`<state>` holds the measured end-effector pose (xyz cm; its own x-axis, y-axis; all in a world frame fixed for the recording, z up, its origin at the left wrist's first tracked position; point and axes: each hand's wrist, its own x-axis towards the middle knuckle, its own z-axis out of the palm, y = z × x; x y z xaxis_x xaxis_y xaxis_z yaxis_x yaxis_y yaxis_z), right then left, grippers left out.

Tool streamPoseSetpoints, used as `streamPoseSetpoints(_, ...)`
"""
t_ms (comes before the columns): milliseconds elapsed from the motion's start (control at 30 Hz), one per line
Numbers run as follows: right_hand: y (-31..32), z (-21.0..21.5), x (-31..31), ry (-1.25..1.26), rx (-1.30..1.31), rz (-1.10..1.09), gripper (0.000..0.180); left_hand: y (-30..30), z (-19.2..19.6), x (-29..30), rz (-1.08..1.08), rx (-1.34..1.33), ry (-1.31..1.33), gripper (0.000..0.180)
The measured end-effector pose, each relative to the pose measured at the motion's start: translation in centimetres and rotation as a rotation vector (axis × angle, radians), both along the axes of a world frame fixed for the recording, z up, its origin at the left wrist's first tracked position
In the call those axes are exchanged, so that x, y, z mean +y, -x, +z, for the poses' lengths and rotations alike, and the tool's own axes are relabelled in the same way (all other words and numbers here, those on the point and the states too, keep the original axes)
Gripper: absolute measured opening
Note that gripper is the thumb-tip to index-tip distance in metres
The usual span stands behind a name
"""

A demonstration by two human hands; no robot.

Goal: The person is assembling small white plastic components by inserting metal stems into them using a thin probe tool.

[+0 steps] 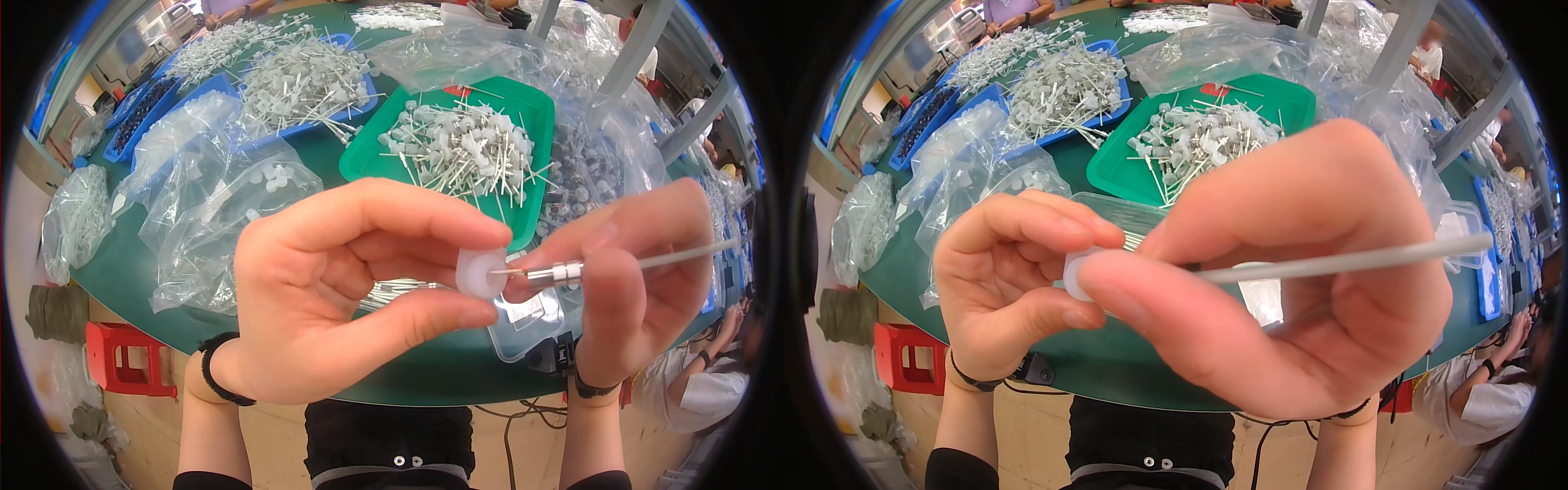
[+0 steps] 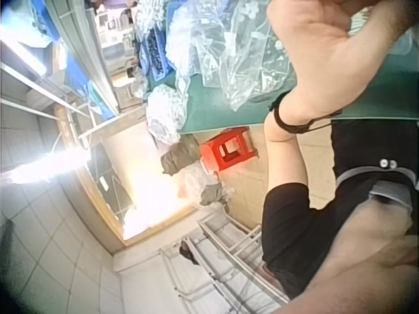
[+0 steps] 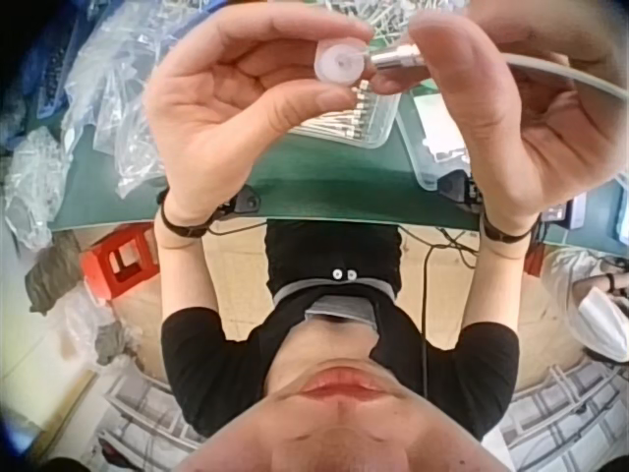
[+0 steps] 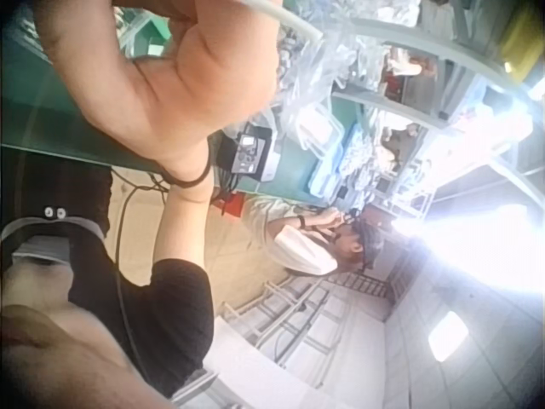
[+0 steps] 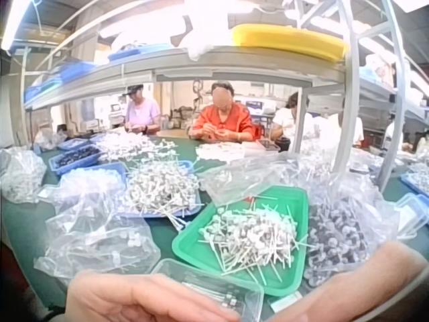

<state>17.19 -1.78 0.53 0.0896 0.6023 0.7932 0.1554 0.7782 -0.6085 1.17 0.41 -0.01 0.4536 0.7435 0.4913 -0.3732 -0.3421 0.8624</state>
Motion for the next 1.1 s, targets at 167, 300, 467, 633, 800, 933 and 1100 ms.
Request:
streamPoseSetpoints(167, -0.5, 2.5, -0.9, 0.142, -0.219, -0.005, 0.026, 0.0, 0.1, -0.1, 0.009, 0.001, -0.036, 0.035)
streamPoseSetpoints(300, -0.2, 0.9, -0.4, 0.051, -0.18, -0.078, 0.027, 0.0, -0.3, 0.1, 0.026, 0.011, -0.008, 0.034)
streamPoseSetpoints(467, -0.8, 0.9, -0.5, -0.038, -0.257, -0.09, 0.027, -0.1, 0.0, 0.0, 0.021, 0.016, -0.022, 0.033)
streamPoseSetpoints(633, -1.4, 1.5, -1.3, 0.062, -0.296, -0.115, 0.027, -0.2, 0.1, -0.1, 0.048, 0.025, -0.015, 0.032)
streamPoseSetpoints(800, -0.9, 1.4, -1.2, 0.119, -0.219, -0.071, 0.028, -0.1, -0.1, 0.0, 0.086, 0.05, -0.054, 0.029)
streamPoseSetpoints(933, -1.0, 1.1, -1.0, 0.105, -0.191, -0.061, 0.028, -0.2, -0.1, 0.0, 0.078, 0.024, -0.019, 0.028)
streamPoseSetpoints(1100, -1.1, -0.3, -0.6, 0.045, -0.046, 0.056, 0.028, -0.2, 0.0, -0.1, 0.046, 0.003, 0.013, 0.028)
